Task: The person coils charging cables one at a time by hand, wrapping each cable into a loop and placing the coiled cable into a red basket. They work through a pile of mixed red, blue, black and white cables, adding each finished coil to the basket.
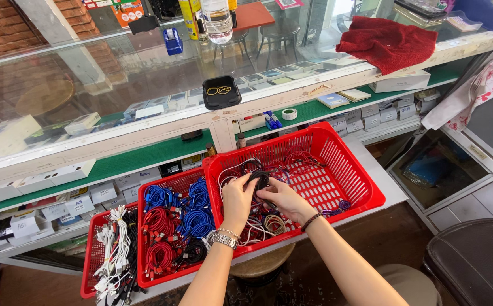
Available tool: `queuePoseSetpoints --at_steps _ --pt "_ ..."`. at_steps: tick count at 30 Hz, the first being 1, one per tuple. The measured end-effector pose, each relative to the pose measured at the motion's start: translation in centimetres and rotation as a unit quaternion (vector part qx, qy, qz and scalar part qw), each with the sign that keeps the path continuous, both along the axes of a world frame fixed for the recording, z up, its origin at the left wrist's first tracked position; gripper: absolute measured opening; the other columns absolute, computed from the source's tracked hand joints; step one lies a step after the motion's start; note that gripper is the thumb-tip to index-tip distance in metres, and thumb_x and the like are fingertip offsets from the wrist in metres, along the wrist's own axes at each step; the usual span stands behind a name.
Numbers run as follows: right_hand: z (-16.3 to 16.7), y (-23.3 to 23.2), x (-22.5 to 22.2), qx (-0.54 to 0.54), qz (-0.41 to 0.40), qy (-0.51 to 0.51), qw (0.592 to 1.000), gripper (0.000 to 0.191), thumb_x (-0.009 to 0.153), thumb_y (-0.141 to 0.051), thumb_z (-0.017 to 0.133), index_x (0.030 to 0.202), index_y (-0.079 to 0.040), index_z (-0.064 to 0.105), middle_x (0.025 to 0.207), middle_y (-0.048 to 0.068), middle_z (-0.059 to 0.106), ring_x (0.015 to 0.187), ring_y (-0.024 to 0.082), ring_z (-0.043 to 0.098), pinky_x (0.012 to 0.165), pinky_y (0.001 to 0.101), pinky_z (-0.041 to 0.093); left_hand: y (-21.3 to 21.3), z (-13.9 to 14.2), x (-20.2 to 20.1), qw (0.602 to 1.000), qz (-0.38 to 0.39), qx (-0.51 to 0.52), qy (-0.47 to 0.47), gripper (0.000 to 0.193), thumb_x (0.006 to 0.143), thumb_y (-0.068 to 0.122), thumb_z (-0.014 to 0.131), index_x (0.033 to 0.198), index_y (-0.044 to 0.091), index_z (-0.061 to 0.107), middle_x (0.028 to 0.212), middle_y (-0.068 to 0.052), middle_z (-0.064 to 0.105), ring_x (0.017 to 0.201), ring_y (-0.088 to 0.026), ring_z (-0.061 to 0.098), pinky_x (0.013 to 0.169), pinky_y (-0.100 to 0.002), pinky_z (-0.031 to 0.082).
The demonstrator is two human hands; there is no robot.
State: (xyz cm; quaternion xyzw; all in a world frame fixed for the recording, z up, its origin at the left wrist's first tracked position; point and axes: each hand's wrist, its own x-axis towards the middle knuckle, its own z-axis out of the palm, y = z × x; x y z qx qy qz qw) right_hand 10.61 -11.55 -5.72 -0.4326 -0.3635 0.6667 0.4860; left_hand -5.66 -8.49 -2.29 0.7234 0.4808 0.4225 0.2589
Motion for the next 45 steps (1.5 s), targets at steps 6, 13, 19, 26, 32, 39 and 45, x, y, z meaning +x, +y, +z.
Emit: queuePoseSetpoints --at_steps 6,13,19,26,32,39,45 --pt "3.4 -1.6 -0.4 0.101 -0.056 -0.486 0.866 0.044 0.089 -0.009 0.067 0.133 -0.005 0.064 0.083 0.007 0.076 0.072 0.015 0.075 0.066 0.0312 0.06 0.5 -1.5 0.0 0.996 0.052 -0.062 -0.036 0.027 0.092 0.023 0.071 0.109 0.004 0.078 0.074 -0.019 0.071 0.061 -0.022 0.065 0.06 -0.036 0.049" --pt "6.5 -4.7 2.9 0.229 0.019 -0.562 0.795 0.029 0.084 -0.014 0.074 0.113 -0.009 0.075 0.081 0.006 0.077 0.075 0.019 0.07 0.071 0.0334 0.056 3.9 -3.5 -1.6 0.865 0.037 -0.311 -0.392 0.023 0.091 0.011 0.075 0.109 -0.004 0.076 0.092 -0.01 0.079 0.074 -0.014 0.072 0.068 -0.024 0.058" --pt "1.6 -0.6 2.9 0.088 -0.157 -0.323 0.929 0.02 0.093 -0.013 0.069 0.109 -0.002 0.073 0.099 0.006 0.073 0.091 0.017 0.072 0.082 0.0287 0.058 2.8 -5.2 0.6 0.672 -0.065 -0.478 -0.562 0.021 0.092 0.005 0.071 0.112 -0.002 0.073 0.103 -0.013 0.074 0.084 -0.015 0.073 0.079 -0.024 0.062" --pt "-5.0 0.2 -1.0 0.071 -0.246 0.272 0.927 0.011 0.101 -0.003 0.059 0.111 -0.001 0.063 0.108 0.007 0.069 0.101 0.014 0.068 0.092 0.0262 0.057 1.9 -5.0 1.2 0.755 -0.064 -0.409 -0.508 0.028 0.092 0.008 0.071 0.119 -0.001 0.073 0.108 -0.009 0.075 0.084 -0.013 0.071 0.075 -0.023 0.061" --pt "-5.6 -0.1 -0.7 0.025 -0.243 0.35 0.904 0.013 0.101 -0.006 0.059 0.114 -0.005 0.063 0.11 0.005 0.068 0.102 0.015 0.067 0.094 0.0276 0.054 2.3 -4.6 0.1 0.74 -0.104 -0.46 -0.48 0.024 0.094 0.009 0.07 0.114 -0.002 0.071 0.106 -0.011 0.073 0.087 -0.014 0.073 0.08 -0.026 0.064" --pt "-3.1 -1.1 -1.0 0.048 -0.141 0.241 0.959 0.029 0.103 -0.014 0.052 0.131 -0.009 0.058 0.123 0.002 0.065 0.115 0.014 0.059 0.102 0.0339 0.044 2.7 -5.6 0.6 0.69 -0.097 -0.496 -0.519 0.015 0.092 0.003 0.068 0.106 -0.004 0.07 0.104 -0.012 0.074 0.091 -0.016 0.075 0.084 -0.026 0.064" --pt "-0.7 -1.5 -3.1 0.056 -0.136 0.249 0.957 0.042 0.094 -0.018 0.054 0.136 -0.013 0.057 0.129 0.0 0.063 0.119 0.012 0.058 0.108 0.0351 0.043 2.0 -6.0 2.6 0.756 0.026 -0.367 -0.541 0.014 0.089 0.0 0.071 0.102 -0.006 0.07 0.099 -0.011 0.076 0.086 -0.017 0.074 0.075 -0.025 0.062"
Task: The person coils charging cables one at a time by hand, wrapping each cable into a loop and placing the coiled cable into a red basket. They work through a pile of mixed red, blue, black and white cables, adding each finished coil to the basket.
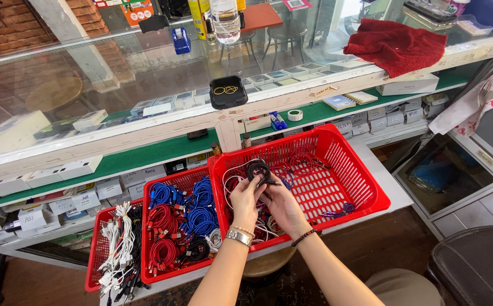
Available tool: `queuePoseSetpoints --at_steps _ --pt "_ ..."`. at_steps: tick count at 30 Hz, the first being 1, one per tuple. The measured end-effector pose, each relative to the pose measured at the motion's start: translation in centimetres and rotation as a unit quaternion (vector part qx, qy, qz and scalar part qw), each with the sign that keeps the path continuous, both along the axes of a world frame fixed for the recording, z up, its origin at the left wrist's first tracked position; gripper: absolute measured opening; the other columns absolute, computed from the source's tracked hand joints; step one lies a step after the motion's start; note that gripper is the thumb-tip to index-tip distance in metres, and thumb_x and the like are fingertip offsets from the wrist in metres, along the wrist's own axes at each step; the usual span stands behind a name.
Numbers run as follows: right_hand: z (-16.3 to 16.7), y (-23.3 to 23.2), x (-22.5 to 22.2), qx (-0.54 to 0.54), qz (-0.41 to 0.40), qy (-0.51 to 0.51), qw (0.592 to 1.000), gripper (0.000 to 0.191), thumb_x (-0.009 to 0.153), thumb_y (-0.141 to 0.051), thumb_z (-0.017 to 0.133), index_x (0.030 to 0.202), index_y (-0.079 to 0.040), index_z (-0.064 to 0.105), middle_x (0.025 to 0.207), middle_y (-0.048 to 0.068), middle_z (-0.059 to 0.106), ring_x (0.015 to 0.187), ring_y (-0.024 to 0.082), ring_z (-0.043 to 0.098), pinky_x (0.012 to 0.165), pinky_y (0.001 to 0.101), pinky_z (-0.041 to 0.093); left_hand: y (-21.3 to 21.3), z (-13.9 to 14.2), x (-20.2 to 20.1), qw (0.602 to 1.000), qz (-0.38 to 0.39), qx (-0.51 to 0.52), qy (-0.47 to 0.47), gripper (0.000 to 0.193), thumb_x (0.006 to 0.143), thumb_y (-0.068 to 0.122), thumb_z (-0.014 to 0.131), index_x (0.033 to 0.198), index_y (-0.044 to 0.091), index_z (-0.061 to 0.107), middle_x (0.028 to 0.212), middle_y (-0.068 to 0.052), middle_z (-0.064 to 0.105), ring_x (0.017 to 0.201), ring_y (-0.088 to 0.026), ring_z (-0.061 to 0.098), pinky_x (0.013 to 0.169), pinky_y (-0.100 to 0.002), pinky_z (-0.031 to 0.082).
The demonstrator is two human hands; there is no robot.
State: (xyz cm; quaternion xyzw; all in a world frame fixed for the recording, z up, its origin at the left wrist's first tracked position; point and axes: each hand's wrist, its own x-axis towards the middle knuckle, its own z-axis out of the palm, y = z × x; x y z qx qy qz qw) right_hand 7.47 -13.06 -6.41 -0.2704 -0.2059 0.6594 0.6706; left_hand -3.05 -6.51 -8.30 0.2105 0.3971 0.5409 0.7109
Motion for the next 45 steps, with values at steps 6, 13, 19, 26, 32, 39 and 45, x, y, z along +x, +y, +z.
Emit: queuePoseSetpoints --at_steps 6,13,19,26,32,39,45 --pt "-3.3 1.6 -0.7 -0.155 -0.041 0.004 0.987 0.025 0.101 -0.032 0.063 0.118 -0.015 0.057 0.107 -0.001 0.058 0.103 0.013 0.062 0.092 0.0353 0.051 -1.1 0.2 -0.4 0.973 0.044 0.115 0.196 0.018 0.087 0.007 0.079 0.101 -0.002 0.075 0.088 -0.008 0.075 0.076 -0.012 0.066 0.067 -0.023 0.053" --pt "-4.6 2.9 -0.8 -0.141 -0.021 0.012 0.99 0.034 0.093 -0.009 0.07 0.123 -0.005 0.056 0.097 0.003 0.066 0.078 0.009 0.063 0.07 0.0221 0.055 -0.9 -0.5 -1.2 0.97 0.064 0.115 0.204 0.018 0.083 0.004 0.08 0.098 -0.005 0.075 0.088 -0.009 0.077 0.076 -0.012 0.07 0.069 -0.023 0.055" --pt "-3.8 -0.7 -1.9 -0.137 0.052 -0.132 0.98 0.047 0.091 -0.008 0.07 0.135 -0.009 0.053 0.096 0.005 0.066 0.08 0.009 0.065 0.072 0.0239 0.056 1.5 -1.8 -2.8 0.996 0.071 0.025 0.044 0.019 0.082 0.002 0.078 0.099 -0.003 0.073 0.091 -0.005 0.078 0.082 -0.013 0.072 0.074 -0.025 0.057" --pt "-5.3 1.8 -1.6 -0.053 0.037 -0.383 0.921 0.042 0.088 -0.001 0.074 0.127 -0.001 0.057 0.092 0.007 0.068 0.081 0.014 0.067 0.073 0.029 0.058 0.0 -2.7 -3.2 0.989 -0.027 0.035 0.142 0.017 0.087 0.011 0.08 0.099 -0.001 0.078 0.087 -0.005 0.075 0.074 -0.012 0.062 0.064 -0.026 0.046" --pt "-3.9 0.9 -3.0 -0.079 0.157 -0.223 0.959 0.041 0.088 0.001 0.068 0.127 -0.005 0.055 0.097 0.006 0.07 0.089 0.016 0.071 0.082 0.0302 0.062 -0.9 -1.7 -6.2 0.915 -0.005 0.139 0.378 0.025 0.087 0.023 0.079 0.094 0.0 0.073 0.085 -0.011 0.078 0.076 -0.016 0.072 0.068 -0.03 0.054" --pt "-1.1 2.0 -3.5 -0.06 0.171 -0.448 0.875 0.034 0.098 -0.011 0.061 0.131 -0.008 0.058 0.106 0.01 0.074 0.089 0.016 0.069 0.083 0.0335 0.059 0.0 0.1 -17.1 0.78 -0.045 0.161 0.603 0.04 0.077 0.031 0.087 0.103 0.005 0.069 0.084 -0.013 0.076 0.076 -0.023 0.073 0.068 -0.035 0.055" --pt "0.0 3.1 -10.1 0.209 0.127 -0.679 0.692 0.023 0.089 -0.01 0.069 0.112 -0.007 0.069 0.101 0.011 0.073 0.092 0.024 0.07 0.085 0.0359 0.057 -0.9 -1.0 -20.2 0.719 -0.158 0.144 0.661 0.047 0.071 0.026 0.092 0.098 0.003 0.061 0.08 -0.013 0.072 0.075 -0.027 0.072 0.07 -0.039 0.056"
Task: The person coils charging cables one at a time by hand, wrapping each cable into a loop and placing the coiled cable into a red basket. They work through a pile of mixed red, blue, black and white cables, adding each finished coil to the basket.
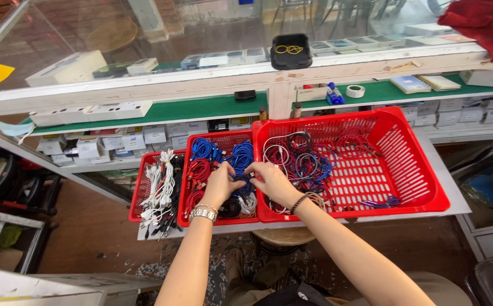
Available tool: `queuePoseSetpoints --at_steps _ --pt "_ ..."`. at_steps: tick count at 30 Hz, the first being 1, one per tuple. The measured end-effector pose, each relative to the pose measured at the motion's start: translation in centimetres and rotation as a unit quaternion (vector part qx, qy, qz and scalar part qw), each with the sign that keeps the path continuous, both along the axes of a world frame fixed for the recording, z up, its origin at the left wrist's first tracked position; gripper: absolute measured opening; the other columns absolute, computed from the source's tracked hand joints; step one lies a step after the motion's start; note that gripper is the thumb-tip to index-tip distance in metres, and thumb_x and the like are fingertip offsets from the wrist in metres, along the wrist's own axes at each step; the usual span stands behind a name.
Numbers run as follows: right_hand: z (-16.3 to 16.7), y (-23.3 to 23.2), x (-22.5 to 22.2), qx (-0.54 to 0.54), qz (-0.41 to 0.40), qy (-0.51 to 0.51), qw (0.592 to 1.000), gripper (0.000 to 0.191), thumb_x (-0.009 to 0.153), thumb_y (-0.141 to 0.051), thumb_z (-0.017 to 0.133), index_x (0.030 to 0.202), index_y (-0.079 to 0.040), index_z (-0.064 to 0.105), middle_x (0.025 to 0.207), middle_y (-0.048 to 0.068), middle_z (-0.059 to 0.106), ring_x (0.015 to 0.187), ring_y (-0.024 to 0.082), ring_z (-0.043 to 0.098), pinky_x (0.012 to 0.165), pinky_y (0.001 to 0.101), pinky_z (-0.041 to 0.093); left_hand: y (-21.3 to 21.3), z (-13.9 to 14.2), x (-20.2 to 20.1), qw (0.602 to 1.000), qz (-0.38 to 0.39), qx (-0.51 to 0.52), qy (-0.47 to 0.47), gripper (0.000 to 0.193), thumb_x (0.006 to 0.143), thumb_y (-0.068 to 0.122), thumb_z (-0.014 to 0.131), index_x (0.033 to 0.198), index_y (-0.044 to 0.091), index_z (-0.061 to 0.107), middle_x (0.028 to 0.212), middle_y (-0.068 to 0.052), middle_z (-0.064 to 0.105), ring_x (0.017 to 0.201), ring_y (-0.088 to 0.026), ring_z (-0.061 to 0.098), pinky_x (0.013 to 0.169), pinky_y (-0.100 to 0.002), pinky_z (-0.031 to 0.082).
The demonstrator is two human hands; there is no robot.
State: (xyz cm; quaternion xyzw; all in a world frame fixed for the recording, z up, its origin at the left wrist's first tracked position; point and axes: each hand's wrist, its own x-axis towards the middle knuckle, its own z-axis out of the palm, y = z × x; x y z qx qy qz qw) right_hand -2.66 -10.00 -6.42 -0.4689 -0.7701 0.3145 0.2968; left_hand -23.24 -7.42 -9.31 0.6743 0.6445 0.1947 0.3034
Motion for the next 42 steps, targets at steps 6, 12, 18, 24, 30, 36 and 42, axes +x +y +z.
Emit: queuePoseSetpoints --at_steps 6,12,18,24,30,36,42 --pt "0.2 0.5 -2.0 0.071 0.043 -0.077 0.994 0.016 0.088 -0.014 0.067 0.102 -0.007 0.07 0.106 0.012 0.069 0.108 0.031 0.058 0.1 0.0418 0.047 -1.5 -3.9 1.2 0.994 -0.082 0.033 0.07 0.036 0.071 0.016 0.092 0.091 0.004 0.064 0.084 -0.016 0.072 0.082 -0.033 0.071 0.074 -0.045 0.056" --pt "-0.8 0.6 -0.1 0.057 0.028 -0.043 0.997 0.018 0.089 -0.014 0.068 0.104 -0.005 0.071 0.105 0.012 0.072 0.105 0.03 0.062 0.096 0.042 0.048 -2.1 -4.4 1.9 0.991 -0.119 0.044 0.044 0.037 0.071 0.007 0.085 0.102 0.003 0.065 0.107 -0.02 0.067 0.097 -0.039 0.067 0.083 -0.048 0.054" --pt "-0.7 1.3 0.8 -0.018 -0.006 -0.009 1.0 0.017 0.092 -0.016 0.068 0.105 -0.006 0.073 0.095 0.01 0.074 0.088 0.024 0.068 0.081 0.0369 0.056 -1.6 -3.7 0.3 0.992 -0.116 0.045 0.018 0.021 0.08 0.02 0.075 0.093 0.004 0.075 0.113 -0.02 0.064 0.101 -0.038 0.065 0.089 -0.049 0.052" --pt "-1.1 1.0 2.4 -0.089 -0.074 0.071 0.991 0.02 0.093 -0.018 0.065 0.108 -0.006 0.072 0.096 0.008 0.076 0.084 0.018 0.072 0.077 0.0319 0.058 -0.3 -4.0 1.8 0.988 -0.005 0.14 0.068 0.024 0.093 0.027 0.066 0.089 0.005 0.074 0.098 -0.016 0.07 0.094 -0.037 0.067 0.084 -0.048 0.054" --pt "-1.7 1.3 9.4 -0.092 -0.2 0.031 0.975 0.022 0.095 -0.023 0.068 0.108 -0.007 0.074 0.099 0.011 0.078 0.088 0.019 0.074 0.081 0.0324 0.059 2.3 -1.5 5.9 0.985 0.032 0.16 -0.056 0.025 0.095 0.027 0.063 0.095 0.003 0.074 0.09 -0.014 0.074 0.083 -0.031 0.071 0.076 -0.043 0.056" --pt "-2.4 2.2 14.3 -0.102 -0.22 -0.072 0.967 0.03 0.091 -0.026 0.071 0.114 -0.006 0.074 0.11 0.014 0.074 0.101 0.027 0.073 0.088 0.039 0.057 4.4 1.8 8.7 0.977 0.013 0.148 -0.155 0.026 0.097 0.026 0.061 0.096 0.003 0.075 0.082 -0.011 0.077 0.074 -0.025 0.074 0.069 -0.037 0.057" --pt "-2.8 3.4 13.7 -0.157 -0.27 -0.048 0.949 0.033 0.091 -0.023 0.069 0.121 -0.011 0.077 0.119 0.017 0.068 0.11 0.032 0.067 0.095 0.0419 0.053 5.3 2.5 12.5 0.981 -0.028 0.11 -0.155 0.026 0.096 0.026 0.062 0.096 0.004 0.075 0.082 -0.011 0.077 0.075 -0.023 0.075 0.07 -0.035 0.056"
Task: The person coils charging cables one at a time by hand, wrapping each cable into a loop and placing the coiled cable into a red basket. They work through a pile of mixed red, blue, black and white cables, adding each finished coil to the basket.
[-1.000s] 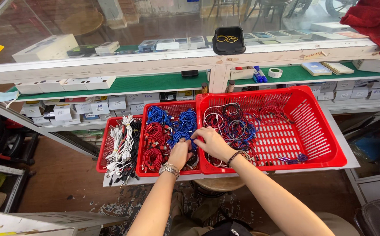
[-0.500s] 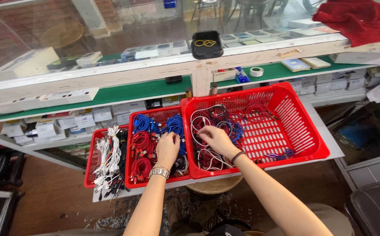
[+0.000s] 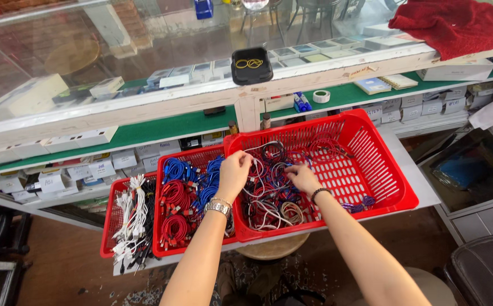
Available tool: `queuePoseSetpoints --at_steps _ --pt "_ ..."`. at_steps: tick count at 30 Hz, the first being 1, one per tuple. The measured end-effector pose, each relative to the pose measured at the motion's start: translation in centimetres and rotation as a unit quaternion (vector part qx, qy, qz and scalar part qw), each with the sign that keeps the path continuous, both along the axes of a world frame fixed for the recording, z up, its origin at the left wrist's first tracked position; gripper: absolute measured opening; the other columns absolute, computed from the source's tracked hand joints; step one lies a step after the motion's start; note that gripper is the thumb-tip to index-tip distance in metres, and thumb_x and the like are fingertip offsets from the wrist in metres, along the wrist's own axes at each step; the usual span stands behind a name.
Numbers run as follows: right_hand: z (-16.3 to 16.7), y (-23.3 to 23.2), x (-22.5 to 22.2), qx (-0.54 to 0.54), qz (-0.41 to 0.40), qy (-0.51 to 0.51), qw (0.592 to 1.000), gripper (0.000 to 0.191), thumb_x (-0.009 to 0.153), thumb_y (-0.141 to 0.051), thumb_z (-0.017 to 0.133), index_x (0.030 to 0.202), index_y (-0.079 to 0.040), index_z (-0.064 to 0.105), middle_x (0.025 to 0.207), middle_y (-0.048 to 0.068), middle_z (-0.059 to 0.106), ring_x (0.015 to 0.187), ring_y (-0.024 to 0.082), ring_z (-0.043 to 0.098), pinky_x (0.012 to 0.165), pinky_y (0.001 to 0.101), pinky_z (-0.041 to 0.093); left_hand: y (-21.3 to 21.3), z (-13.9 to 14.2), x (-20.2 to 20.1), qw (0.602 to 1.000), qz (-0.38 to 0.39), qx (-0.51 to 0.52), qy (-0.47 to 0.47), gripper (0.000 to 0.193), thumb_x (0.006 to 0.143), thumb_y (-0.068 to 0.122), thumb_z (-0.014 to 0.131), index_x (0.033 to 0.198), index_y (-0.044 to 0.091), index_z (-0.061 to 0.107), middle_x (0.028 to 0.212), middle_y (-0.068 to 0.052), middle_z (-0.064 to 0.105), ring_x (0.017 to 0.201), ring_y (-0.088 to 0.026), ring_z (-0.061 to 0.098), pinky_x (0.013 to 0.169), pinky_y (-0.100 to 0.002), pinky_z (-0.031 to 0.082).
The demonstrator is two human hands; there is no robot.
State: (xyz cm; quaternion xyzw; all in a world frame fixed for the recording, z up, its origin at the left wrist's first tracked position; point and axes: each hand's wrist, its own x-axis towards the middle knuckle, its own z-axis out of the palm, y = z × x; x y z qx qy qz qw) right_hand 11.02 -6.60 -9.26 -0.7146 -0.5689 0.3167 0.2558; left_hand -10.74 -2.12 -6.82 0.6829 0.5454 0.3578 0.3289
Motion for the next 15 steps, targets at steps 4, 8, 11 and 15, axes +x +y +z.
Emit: queuePoseSetpoints --at_steps 4,8,11,15 --pt "0.2 0.9 -0.1 -0.036 -0.009 0.109 0.993 0.034 0.089 -0.016 0.074 0.12 -0.002 0.071 0.11 0.014 0.075 0.101 0.024 0.071 0.088 0.0362 0.055 0.8 -2.5 2.0 0.999 -0.027 -0.019 0.016 0.025 0.091 0.027 0.067 0.096 0.004 0.076 0.087 -0.013 0.076 0.082 -0.026 0.075 0.074 -0.038 0.057" --pt "1.6 1.2 3.2 -0.014 0.02 0.303 0.953 0.031 0.091 -0.004 0.069 0.12 0.003 0.062 0.096 0.01 0.073 0.086 0.017 0.072 0.074 0.031 0.057 2.3 -6.3 3.8 0.995 -0.059 -0.041 0.064 0.026 0.093 0.026 0.066 0.101 0.004 0.075 0.093 -0.014 0.077 0.09 -0.029 0.074 0.082 -0.041 0.057" --pt "4.8 1.2 7.2 -0.011 0.031 0.276 0.961 0.039 0.097 -0.009 0.061 0.136 -0.002 0.059 0.093 0.007 0.069 0.085 0.015 0.066 0.074 0.0311 0.055 2.3 -8.1 6.0 0.996 -0.081 -0.003 0.047 0.038 0.091 0.022 0.067 0.123 0.001 0.065 0.115 -0.02 0.071 0.11 -0.035 0.066 0.094 -0.044 0.052" --pt "8.9 0.3 10.4 -0.009 0.093 0.164 0.982 0.04 0.097 -0.011 0.062 0.137 -0.008 0.066 0.102 0.008 0.073 0.091 0.013 0.065 0.082 0.03 0.054 0.6 -6.8 9.4 0.974 -0.121 0.189 -0.042 0.076 0.082 0.012 0.071 0.151 -0.003 0.041 0.145 -0.034 0.047 0.134 -0.046 0.043 0.109 -0.052 0.037"
